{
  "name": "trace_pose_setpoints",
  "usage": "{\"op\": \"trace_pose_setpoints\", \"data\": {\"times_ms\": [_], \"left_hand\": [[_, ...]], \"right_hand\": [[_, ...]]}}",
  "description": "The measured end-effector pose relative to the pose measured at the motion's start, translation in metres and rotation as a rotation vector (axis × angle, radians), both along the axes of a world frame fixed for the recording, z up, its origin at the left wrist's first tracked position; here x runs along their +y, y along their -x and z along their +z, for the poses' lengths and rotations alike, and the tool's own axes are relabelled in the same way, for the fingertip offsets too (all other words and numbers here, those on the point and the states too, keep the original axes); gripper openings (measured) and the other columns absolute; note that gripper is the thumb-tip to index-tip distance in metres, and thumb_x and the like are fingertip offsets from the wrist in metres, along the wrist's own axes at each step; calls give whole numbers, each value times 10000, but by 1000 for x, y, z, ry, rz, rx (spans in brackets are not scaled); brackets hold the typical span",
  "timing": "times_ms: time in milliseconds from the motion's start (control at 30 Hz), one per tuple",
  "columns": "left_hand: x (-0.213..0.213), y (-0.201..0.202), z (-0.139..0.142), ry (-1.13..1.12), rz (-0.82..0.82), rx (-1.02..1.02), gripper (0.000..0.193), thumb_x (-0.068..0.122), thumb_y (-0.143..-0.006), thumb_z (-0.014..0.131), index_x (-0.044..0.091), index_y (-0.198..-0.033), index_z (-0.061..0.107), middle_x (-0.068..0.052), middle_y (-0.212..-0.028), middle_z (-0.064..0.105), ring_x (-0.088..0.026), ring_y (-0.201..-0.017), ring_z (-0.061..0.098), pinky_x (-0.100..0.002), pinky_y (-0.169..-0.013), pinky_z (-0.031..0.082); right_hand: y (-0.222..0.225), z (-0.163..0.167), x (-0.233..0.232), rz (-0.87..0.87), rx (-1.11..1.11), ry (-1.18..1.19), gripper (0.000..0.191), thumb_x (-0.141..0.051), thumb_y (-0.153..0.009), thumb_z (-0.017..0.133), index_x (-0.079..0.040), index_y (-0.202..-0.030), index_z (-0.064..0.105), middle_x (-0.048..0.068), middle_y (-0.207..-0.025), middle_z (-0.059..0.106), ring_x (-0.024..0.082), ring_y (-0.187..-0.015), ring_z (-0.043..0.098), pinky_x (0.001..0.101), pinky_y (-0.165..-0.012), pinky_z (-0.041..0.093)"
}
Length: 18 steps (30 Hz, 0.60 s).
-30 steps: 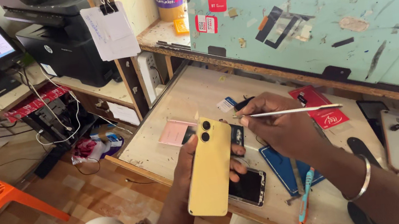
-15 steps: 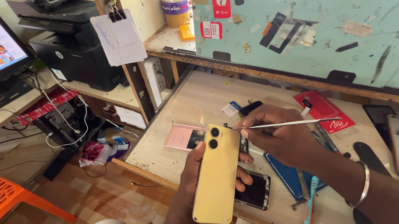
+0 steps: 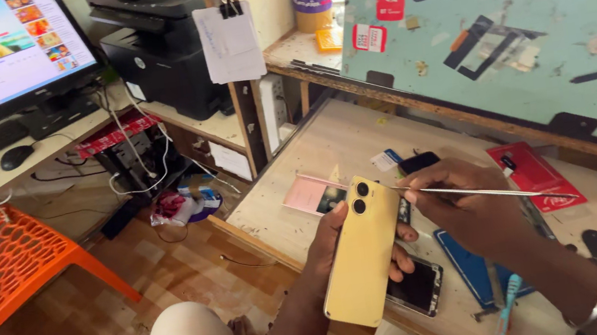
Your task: The person sits at a repair bench holding a yellow smartphone, pries along its edge with a thin tool, removes the back cover, and then uses a screwdriver on the exposed internal components while other phones and repair tools lie on the bench.
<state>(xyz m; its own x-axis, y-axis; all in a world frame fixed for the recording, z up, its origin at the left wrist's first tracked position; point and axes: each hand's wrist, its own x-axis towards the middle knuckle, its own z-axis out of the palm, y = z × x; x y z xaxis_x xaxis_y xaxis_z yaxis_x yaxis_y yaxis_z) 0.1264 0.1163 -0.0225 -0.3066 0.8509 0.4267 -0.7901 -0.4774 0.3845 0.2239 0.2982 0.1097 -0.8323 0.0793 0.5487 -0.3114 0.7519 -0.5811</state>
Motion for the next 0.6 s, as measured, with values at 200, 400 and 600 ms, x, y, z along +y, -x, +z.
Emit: {"op": "trace_pose_setpoints", "data": {"times_ms": [200,400,600], "left_hand": [[0,6,-8,-18,30,20,753,624,-1170,425,-58,-1488,402,-363,-1305,574,-491,-1012,685,-522,-881,625],[0,1,-8,-131,-68,-51,718,572,-1190,427,-83,-1481,387,-391,-1279,572,-517,-1019,684,-531,-893,623],[4,3,-13,-140,-42,-48,697,539,-1207,421,-91,-1501,379,-397,-1287,563,-519,-1039,681,-508,-863,621]], "right_hand": [[3,2,-8,-86,-168,-26,169,-115,-837,761,-73,-1001,774,48,-982,809,120,-778,765,288,-686,597],[2,-1,-6,31,-101,42,161,-73,-877,717,-21,-1029,708,63,-1023,810,99,-834,741,253,-718,599],[4,-2,-4,-78,-172,-34,171,-150,-899,763,-32,-1013,713,63,-1004,809,103,-848,771,269,-719,625]]}}
